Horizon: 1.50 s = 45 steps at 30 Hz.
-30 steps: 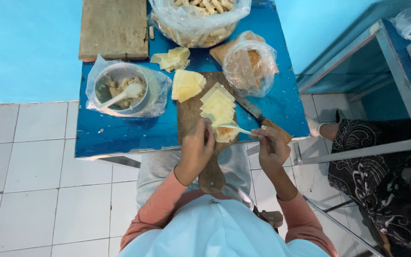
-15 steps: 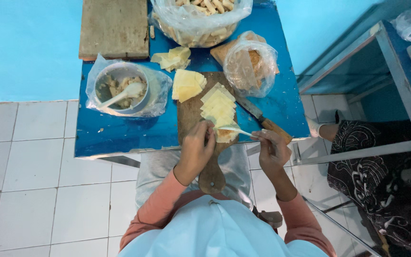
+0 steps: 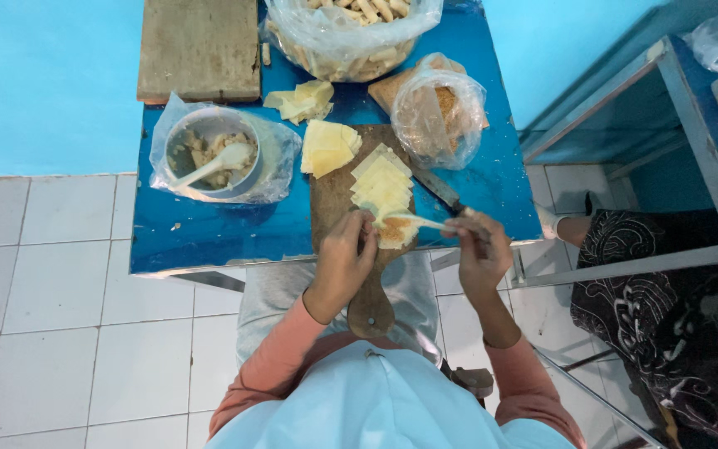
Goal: The person folds thin yellow wrapper slices by hand on a wooden board, then uses a spoon to scoop filling from a plastic container onto the folded pieces, stacking the filled rolls on the board. They repeat the fold-and-fill cycle for several wrappers, occasionally repositioning the stack.
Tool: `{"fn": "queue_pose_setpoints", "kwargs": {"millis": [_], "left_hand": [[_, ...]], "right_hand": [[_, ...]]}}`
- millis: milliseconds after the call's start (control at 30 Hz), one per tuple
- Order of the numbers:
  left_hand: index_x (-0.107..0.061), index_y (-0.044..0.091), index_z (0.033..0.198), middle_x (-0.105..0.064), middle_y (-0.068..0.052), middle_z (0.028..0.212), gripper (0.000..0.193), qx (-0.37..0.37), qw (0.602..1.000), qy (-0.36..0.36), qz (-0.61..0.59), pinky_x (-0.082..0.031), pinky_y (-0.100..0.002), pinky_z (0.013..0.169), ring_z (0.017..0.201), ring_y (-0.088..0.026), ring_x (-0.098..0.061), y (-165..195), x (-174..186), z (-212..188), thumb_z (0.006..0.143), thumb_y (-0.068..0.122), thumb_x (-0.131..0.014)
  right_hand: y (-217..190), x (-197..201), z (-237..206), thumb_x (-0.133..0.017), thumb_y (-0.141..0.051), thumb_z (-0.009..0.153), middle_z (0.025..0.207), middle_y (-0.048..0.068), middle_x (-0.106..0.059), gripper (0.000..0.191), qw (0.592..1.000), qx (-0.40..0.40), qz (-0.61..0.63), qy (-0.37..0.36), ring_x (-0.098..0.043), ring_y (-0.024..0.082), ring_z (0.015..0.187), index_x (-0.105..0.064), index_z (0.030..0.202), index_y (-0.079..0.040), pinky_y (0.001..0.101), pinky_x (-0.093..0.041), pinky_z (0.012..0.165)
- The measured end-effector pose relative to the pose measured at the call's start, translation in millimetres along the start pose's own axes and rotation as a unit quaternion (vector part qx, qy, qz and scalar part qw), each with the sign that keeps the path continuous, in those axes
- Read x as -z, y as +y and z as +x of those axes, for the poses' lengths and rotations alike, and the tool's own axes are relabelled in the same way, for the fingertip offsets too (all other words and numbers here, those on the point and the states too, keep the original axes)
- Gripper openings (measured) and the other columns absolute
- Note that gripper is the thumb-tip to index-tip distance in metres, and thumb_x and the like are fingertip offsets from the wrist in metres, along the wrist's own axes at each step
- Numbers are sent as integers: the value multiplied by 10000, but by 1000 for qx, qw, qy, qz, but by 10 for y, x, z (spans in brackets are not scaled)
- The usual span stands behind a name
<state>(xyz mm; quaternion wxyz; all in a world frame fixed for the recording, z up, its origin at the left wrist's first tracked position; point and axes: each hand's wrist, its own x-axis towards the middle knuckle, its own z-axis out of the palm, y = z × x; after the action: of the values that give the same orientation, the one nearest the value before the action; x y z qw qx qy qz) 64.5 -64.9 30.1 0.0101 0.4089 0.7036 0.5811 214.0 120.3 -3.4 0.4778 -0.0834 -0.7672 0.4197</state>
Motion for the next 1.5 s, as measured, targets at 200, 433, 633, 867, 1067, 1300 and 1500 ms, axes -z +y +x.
{"fn": "queue_pose_setpoints", "kwargs": {"millis": [200, 433, 633, 867, 1067, 1300, 1500], "left_hand": [[-596, -16, 1097, -632, -164, 909, 183, 8, 1000, -10, -15, -535, -385, 685, 766, -292, -671, -2, -15, -1, 930, -5, -670], [-594, -8, 1118, -623, -172, 902, 258, 17, 1000, -24, -11, -528, -401, 672, 747, -304, -664, -5, -30, -26, 885, 10, -703], [-599, 1, 1159, -649, -185, 953, 271, 8, 1000, -15, 19, -538, -424, 713, 803, -332, -679, -21, -28, -54, 902, 11, -684], [-589, -9, 1150, -640, -195, 966, 221, -28, 999, 0, 22, -528, -444, 751, 867, -369, -664, 15, -26, -50, 945, 16, -670], [-600, -14, 1165, -629, -188, 920, 233, 11, 999, -32, -19, -534, -424, 723, 808, -343, -667, 23, -14, -31, 944, 25, -665], [-602, -18, 1142, -646, -198, 986, 205, -42, 998, -29, -36, -532, -437, 809, 910, -378, -662, -57, -62, -55, 941, -19, -643], [-601, -14, 1114, -651, -195, 1050, 197, -74, 996, -30, -31, -523, -450, 865, 1000, -400, -648, -63, -74, -48, 920, -36, -630]], "right_hand": [[108, 288, 525, -559, -30, 1132, 1069, 173, -727, 243, 997, 7, -9, 71, -749, 221, 934, -542, 1369, 20, 372, -658, 865], [151, 231, 1207, -583, 19, 1122, 1256, 213, -730, 349, 977, 41, -206, 26, -763, 275, 1073, -542, 1469, -1, 368, -619, 887], [-216, -110, 748, -815, -85, 899, 1271, 215, -694, 514, 930, 27, -356, -89, -678, 356, 1106, -603, 1365, -36, 429, -574, 886], [-517, -360, 260, -824, -98, 831, 1028, 103, -768, 542, 941, -168, -251, -151, -762, 237, 942, -624, 1333, -129, 347, -595, 776], [-528, -423, 204, -836, -58, 783, 969, 110, -750, 558, 943, -157, -273, -112, -745, 253, 881, -636, 1301, -109, 360, -583, 736], [-442, -457, 99, -813, 8, 805, 891, 66, -732, 508, 959, -182, -209, -66, -729, 151, 795, -669, 1276, -119, 285, -587, 687], [-401, -534, 43, -776, 71, 826, 922, 65, -697, 517, 977, -149, -147, -31, -710, 153, 819, -653, 1307, -73, 268, -598, 742]]}}
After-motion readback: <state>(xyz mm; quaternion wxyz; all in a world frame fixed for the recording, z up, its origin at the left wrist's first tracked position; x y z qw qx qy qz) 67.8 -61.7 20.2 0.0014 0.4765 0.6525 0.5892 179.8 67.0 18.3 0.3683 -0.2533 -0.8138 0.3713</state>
